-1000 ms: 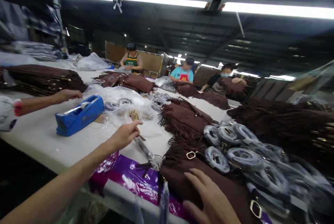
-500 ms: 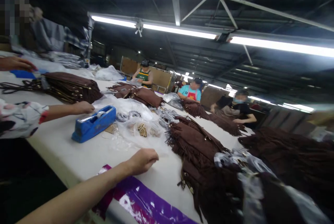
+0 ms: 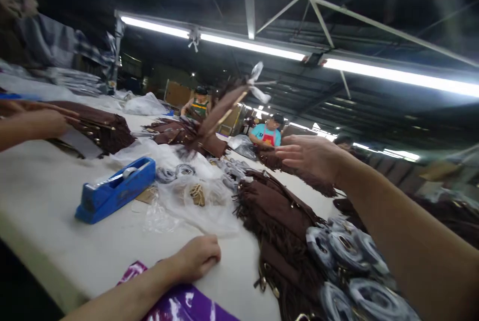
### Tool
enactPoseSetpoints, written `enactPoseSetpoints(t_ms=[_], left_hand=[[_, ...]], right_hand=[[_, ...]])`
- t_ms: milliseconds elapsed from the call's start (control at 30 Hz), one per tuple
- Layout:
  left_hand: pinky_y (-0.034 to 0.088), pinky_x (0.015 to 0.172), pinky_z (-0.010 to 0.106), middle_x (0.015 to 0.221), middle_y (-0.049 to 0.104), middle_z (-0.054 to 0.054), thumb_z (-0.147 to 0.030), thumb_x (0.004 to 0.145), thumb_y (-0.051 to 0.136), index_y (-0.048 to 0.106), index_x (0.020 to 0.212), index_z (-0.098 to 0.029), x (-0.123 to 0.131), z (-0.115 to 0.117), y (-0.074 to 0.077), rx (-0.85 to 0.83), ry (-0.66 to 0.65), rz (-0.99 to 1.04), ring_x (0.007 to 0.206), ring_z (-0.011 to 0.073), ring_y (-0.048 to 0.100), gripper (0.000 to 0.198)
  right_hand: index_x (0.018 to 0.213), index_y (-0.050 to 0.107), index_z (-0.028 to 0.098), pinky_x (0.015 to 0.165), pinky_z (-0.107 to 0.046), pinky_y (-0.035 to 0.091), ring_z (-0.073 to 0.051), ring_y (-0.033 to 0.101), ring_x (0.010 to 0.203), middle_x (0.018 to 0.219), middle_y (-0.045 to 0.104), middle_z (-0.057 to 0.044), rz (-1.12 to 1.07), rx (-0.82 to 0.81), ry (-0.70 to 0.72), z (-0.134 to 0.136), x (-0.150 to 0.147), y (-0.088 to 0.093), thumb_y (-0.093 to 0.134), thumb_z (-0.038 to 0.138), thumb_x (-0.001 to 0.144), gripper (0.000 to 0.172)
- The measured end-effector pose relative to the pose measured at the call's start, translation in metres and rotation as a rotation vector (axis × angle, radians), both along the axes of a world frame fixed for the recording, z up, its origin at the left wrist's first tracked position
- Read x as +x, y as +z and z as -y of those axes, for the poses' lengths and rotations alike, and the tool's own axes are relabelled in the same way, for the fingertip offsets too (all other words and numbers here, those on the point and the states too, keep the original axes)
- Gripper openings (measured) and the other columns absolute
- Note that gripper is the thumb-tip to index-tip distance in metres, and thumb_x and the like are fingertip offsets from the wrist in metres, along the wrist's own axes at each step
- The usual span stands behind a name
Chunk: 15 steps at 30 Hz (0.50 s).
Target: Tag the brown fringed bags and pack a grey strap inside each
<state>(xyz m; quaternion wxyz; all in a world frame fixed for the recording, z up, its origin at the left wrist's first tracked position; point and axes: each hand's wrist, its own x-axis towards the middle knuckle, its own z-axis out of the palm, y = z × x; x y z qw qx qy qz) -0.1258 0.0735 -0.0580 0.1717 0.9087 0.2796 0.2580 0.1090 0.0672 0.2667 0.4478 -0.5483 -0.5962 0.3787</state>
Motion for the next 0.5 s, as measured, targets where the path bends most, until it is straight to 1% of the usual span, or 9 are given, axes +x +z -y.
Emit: enactPoseSetpoints(t_ms=[67,133,200,267,333,367,433,500], left_hand=[[0.043,0.073,0.025,0.089,0.060,0.004,-0.012,0.082,0.049,0.059,0.082,-0.019,0.001,0.000,0.002,-0.012,0.000,-0.039,0.081,0.0173,0.058,0.013],[0.042,0.071,0.025,0.087,0.059,0.004,-0.012,0.082,0.047,0.057,0.080,-0.019,0.004,0.000,0.005,-0.035,0.019,-0.073,0.078,0.0174,0.057,0.012],[0.041,0.069,0.026,0.086,0.058,0.004,-0.014,0.083,0.044,0.055,0.078,-0.018,0.008,-0.001,0.007,-0.060,0.033,-0.082,0.076,0.0172,0.056,0.013],[0.040,0.070,0.026,0.085,0.058,0.004,-0.016,0.085,0.041,0.055,0.078,-0.018,0.010,-0.004,0.009,-0.074,0.029,-0.079,0.076,0.0173,0.056,0.016],[0.039,0.071,0.026,0.084,0.058,0.004,-0.018,0.086,0.039,0.055,0.077,-0.018,0.012,-0.007,0.010,-0.083,0.017,-0.074,0.076,0.0174,0.056,0.018],[0.039,0.072,0.026,0.084,0.058,0.003,-0.019,0.087,0.038,0.055,0.077,-0.018,0.012,-0.008,0.011,-0.087,0.013,-0.075,0.076,0.0174,0.056,0.019],[0.039,0.072,0.026,0.084,0.059,0.003,-0.019,0.087,0.038,0.055,0.078,-0.018,0.013,-0.008,0.010,-0.090,0.019,-0.077,0.077,0.0172,0.056,0.020],[0.039,0.072,0.026,0.084,0.059,0.003,-0.020,0.087,0.037,0.055,0.078,-0.018,0.013,-0.007,0.009,-0.083,0.041,-0.082,0.076,0.0172,0.057,0.020]], right_hand=[[0.105,0.059,0.014,0.069,-0.033,0.061,-0.019,0.072,0.078,0.090,0.072,-0.012,0.149,-0.026,-0.092,0.000,0.015,-0.013,0.053,0.024,0.094,0.016],[0.105,0.057,0.016,0.066,-0.032,0.061,-0.018,0.072,0.075,0.089,0.072,-0.010,0.274,-0.076,-0.185,0.009,0.042,-0.036,0.052,0.023,0.093,0.015],[0.100,0.059,0.015,0.061,-0.028,0.059,-0.016,0.071,0.069,0.083,0.070,-0.009,0.362,-0.171,-0.277,0.029,0.081,-0.064,0.052,0.021,0.092,0.012],[0.089,0.061,0.013,0.054,-0.025,0.057,-0.016,0.069,0.063,0.074,0.068,-0.008,0.439,-0.286,-0.347,0.056,0.122,-0.093,0.052,0.020,0.090,0.011],[0.080,0.061,0.014,0.052,-0.025,0.056,-0.016,0.068,0.060,0.069,0.067,-0.006,0.514,-0.395,-0.365,0.086,0.153,-0.122,0.051,0.021,0.088,0.015],[0.077,0.061,0.014,0.051,-0.025,0.055,-0.017,0.067,0.059,0.069,0.067,-0.005,0.550,-0.433,-0.353,0.099,0.163,-0.136,0.051,0.021,0.087,0.016],[0.075,0.062,0.016,0.050,-0.026,0.053,-0.018,0.066,0.060,0.069,0.067,-0.004,0.628,-0.456,-0.308,0.122,0.171,-0.167,0.050,0.021,0.084,0.015],[0.078,0.064,0.018,0.055,-0.028,0.053,-0.020,0.067,0.066,0.072,0.068,-0.004,0.724,-0.413,-0.249,0.137,0.166,-0.198,0.052,0.020,0.081,0.013]])
